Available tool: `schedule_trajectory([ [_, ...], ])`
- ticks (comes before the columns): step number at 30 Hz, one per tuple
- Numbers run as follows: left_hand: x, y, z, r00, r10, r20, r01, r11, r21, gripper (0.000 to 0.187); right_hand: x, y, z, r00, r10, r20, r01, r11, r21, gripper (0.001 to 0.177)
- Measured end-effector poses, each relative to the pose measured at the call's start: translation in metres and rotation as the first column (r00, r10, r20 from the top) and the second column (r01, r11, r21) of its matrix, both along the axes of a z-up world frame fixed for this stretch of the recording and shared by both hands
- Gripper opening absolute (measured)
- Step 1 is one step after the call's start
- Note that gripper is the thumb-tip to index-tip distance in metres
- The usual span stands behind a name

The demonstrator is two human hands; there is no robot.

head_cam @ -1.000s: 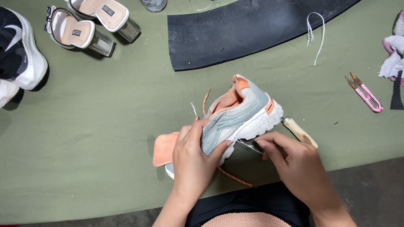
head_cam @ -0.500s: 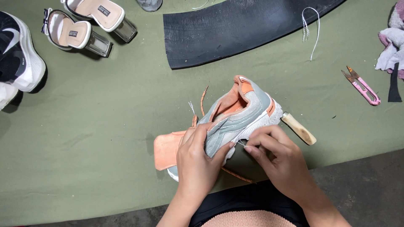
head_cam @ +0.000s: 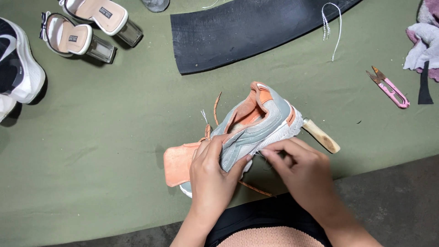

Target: The person is sewing a light blue and orange sneaker using a curved awl and white thread. They repeatedly pierce the shoe's sole and upper, pull the thread through, and tighten the stitches to secure the parts together.

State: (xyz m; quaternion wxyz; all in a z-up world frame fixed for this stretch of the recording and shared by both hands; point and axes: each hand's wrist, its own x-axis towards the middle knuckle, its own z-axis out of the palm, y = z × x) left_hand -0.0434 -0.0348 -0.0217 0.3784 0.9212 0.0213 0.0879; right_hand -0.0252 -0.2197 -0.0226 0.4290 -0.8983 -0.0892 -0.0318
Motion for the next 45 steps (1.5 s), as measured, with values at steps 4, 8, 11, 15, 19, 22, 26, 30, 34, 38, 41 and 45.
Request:
schedule_trajectory([
  [4, 0.000, 0.000, 0.003, 1.000, -0.008, -0.011, 0.008, 1.000, -0.014, 0.040, -0.001, 0.006, -0.015, 0.999, 0.026, -0.029, -0.027, 0.999, -0.041, 0.010],
  [8, -0.001, -0.001, 0.002, 1.000, -0.021, -0.010, 0.021, 1.000, -0.003, 0.040, 0.001, -0.004, -0.011, 0.977, 0.091, -0.193, -0.100, 0.994, -0.039, 0.009],
  [11, -0.001, 0.000, 0.000, 1.000, -0.022, 0.003, 0.022, 1.000, 0.003, 0.041, 0.000, -0.008, -0.004, 0.952, 0.132, -0.276, -0.141, 0.990, -0.014, 0.012],
  [15, 0.000, 0.001, -0.002, 1.000, -0.015, 0.019, 0.015, 1.000, 0.012, 0.041, -0.001, -0.010, -0.008, 0.954, 0.122, -0.272, -0.126, 0.992, 0.004, 0.010],
  [19, -0.002, -0.001, -0.003, 1.000, -0.027, 0.016, 0.026, 1.000, 0.014, 0.040, -0.003, 0.000, -0.016, 0.970, -0.007, -0.244, -0.008, 0.998, -0.061, 0.009],
  [22, -0.002, -0.002, -0.003, 0.999, -0.027, 0.023, 0.027, 0.999, 0.032, 0.038, -0.001, 0.005, -0.016, 0.939, -0.049, -0.340, 0.044, 0.999, -0.022, 0.008],
  [26, -0.003, -0.002, -0.001, 0.999, -0.041, 0.020, 0.041, 0.998, 0.044, 0.038, 0.002, 0.005, -0.011, 0.854, -0.067, -0.516, 0.096, 0.995, 0.029, 0.011],
  [30, 0.000, 0.001, -0.001, 0.998, -0.044, 0.039, 0.043, 0.999, 0.020, 0.041, 0.000, -0.008, -0.017, 0.820, -0.063, -0.569, 0.105, 0.994, 0.042, 0.012],
  [34, 0.004, 0.004, -0.001, 0.999, -0.018, 0.032, 0.017, 1.000, 0.023, 0.042, -0.001, -0.023, -0.023, 0.800, 0.098, -0.591, 0.139, 0.929, 0.342, 0.015],
  [38, 0.006, 0.006, -0.001, 0.999, -0.023, 0.037, 0.023, 1.000, 0.008, 0.043, -0.001, -0.041, -0.027, 0.869, 0.319, -0.377, 0.006, 0.756, 0.654, 0.015],
  [41, 0.008, 0.007, 0.001, 0.999, -0.025, 0.023, 0.025, 1.000, -0.010, 0.043, 0.001, -0.072, -0.022, 0.866, 0.205, -0.456, 0.120, 0.800, 0.588, 0.014],
  [45, 0.010, 0.008, 0.002, 1.000, -0.020, 0.014, 0.020, 1.000, 0.000, 0.044, -0.004, -0.116, -0.017, 0.885, 0.248, -0.394, 0.156, 0.639, 0.753, 0.022],
])
